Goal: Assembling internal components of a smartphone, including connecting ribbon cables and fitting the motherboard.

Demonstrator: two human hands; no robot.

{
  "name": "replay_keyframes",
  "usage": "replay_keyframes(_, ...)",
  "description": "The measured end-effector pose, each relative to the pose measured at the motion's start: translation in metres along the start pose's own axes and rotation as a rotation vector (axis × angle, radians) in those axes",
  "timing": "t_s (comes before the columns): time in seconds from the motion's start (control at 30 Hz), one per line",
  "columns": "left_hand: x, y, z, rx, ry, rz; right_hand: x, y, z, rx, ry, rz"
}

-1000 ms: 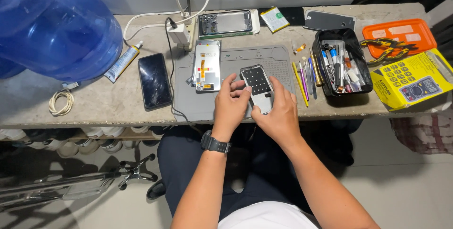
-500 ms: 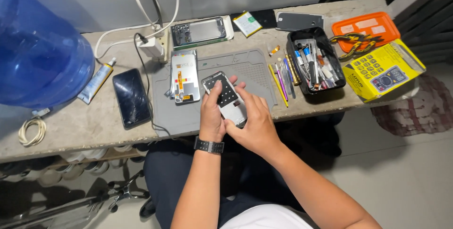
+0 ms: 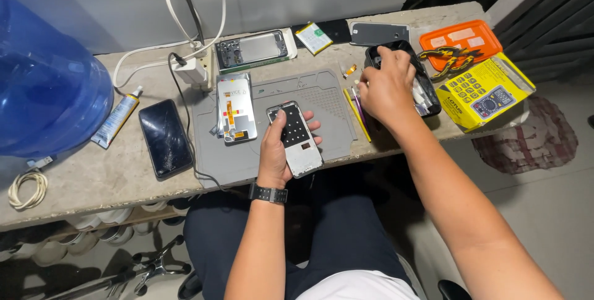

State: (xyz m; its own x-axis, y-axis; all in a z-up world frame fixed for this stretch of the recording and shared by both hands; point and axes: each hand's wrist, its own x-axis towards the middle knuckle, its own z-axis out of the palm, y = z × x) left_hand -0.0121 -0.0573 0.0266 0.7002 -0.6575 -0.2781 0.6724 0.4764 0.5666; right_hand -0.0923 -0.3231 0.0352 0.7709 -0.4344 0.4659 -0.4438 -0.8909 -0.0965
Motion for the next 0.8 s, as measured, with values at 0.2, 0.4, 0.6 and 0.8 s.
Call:
replay_keyframes(0.2,0.002,-0.001,-0.007,-0.010,-0.078,-0.031,0.002,-0.007,0.018,-0.088,-0.054,-0.034)
replay_keyframes(0.4,0.005,-0.003,-0.012,-0.041,-0.184,-0.033,0.007,0.000,0.035,-0.035,-0.120,0.025)
replay_keyframes(0.6,0.015,-0.008,-0.025,-0.061,-0.298,-0.101,0.017,0.011,0.021,0.080,-0.177,0.150)
replay_keyframes(0.8,0.019,-0.011,-0.031,-0.091,-0.405,-0.164,0.007,-0.022,-0.089,0.680,-0.053,0.198)
